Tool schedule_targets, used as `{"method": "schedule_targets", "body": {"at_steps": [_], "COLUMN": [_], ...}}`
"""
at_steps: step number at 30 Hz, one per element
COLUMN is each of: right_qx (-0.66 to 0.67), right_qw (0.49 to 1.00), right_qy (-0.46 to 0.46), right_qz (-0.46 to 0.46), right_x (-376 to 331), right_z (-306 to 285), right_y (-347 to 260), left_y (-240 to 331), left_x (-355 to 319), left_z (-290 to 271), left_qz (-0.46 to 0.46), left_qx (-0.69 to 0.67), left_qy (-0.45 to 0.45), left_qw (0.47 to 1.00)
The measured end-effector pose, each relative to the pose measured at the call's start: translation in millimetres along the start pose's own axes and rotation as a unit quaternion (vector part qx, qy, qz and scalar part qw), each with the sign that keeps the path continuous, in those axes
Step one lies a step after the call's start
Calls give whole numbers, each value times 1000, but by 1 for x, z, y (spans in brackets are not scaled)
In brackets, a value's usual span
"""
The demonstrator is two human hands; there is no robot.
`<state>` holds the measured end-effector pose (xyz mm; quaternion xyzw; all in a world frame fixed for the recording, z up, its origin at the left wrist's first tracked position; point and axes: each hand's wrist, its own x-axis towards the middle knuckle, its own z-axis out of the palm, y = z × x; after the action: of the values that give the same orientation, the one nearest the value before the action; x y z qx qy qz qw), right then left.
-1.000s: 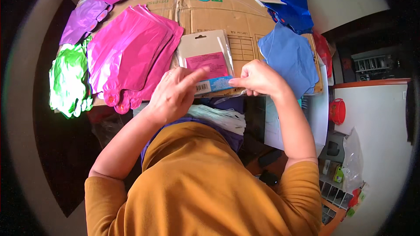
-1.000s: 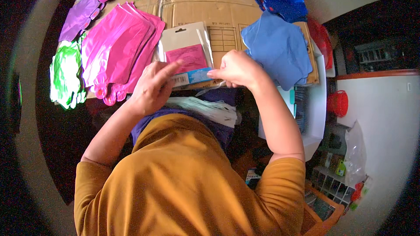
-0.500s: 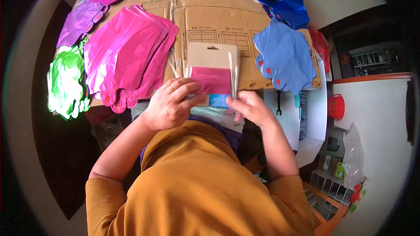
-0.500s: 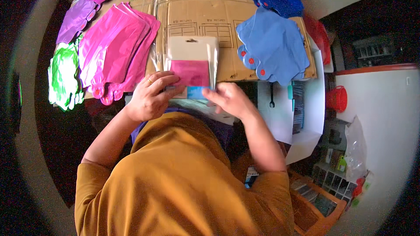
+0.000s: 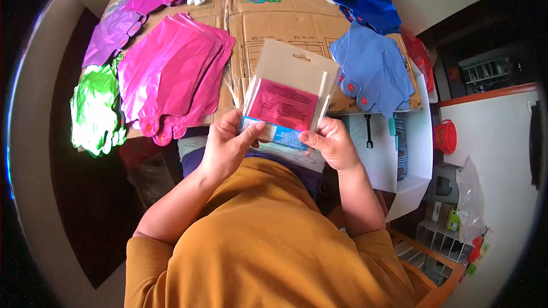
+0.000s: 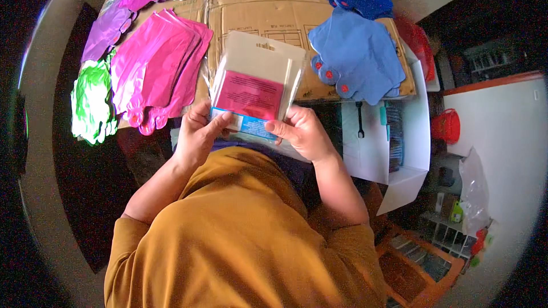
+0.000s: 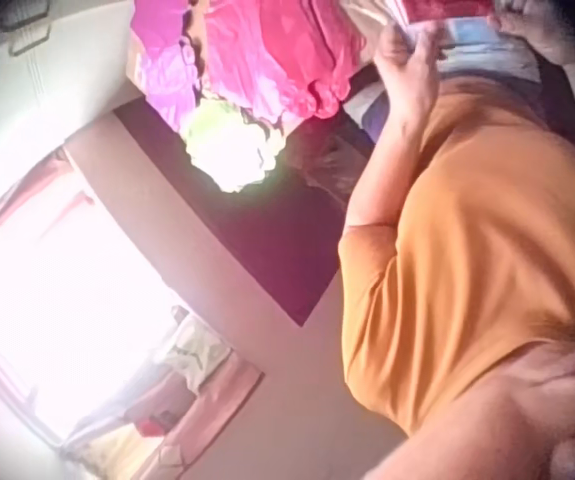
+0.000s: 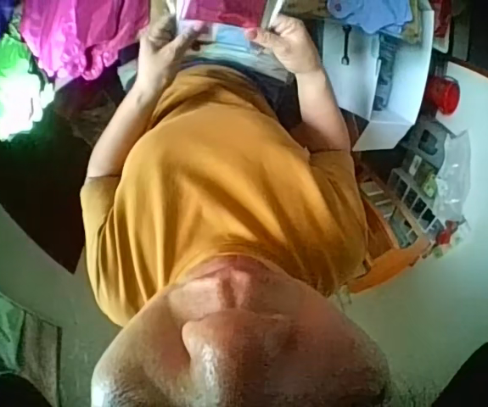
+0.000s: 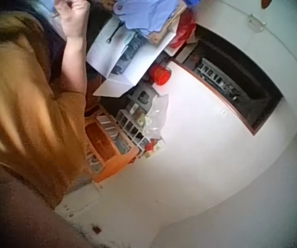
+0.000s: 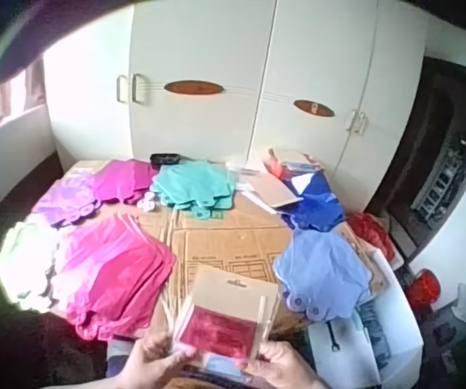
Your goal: Folding and placing thin colorful sheets into plastic retail packaging.
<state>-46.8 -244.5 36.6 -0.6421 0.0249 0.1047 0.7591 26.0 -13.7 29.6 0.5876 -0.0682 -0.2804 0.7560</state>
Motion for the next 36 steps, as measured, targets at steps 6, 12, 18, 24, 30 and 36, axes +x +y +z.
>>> {"method": "schedule_targets", "body": {"at_steps": [6, 12, 18, 24, 30, 36], "right_qx": [56, -2, 153, 240, 42, -89], "right_qw": [996, 999, 983, 969, 980, 958], "right_qy": [-63, 50, 91, 61, 183, 266], "right_qz": [-3, -1, -44, -18, -59, -51], "right_x": [-8, -6, -4, -7, -21, -42], "right_z": [-7, -5, -3, 9, -2, -55], "right_y": [-4, -1, 2, 3, 2, -5], "left_y": [-7, -3, -19, -43, -46, -160], "left_x": [-3, 1, 20, 15, 15, 60], "left_z": [11, 16, 15, 39, 19, -95], "left_qz": [44, 73, -23, -24, 31, 88], "left_qx": [-28, -40, -73, -73, 358, 688], "left_qy": [31, -42, -244, -234, -178, -121], "left_qw": [998, 996, 967, 969, 916, 710]}}
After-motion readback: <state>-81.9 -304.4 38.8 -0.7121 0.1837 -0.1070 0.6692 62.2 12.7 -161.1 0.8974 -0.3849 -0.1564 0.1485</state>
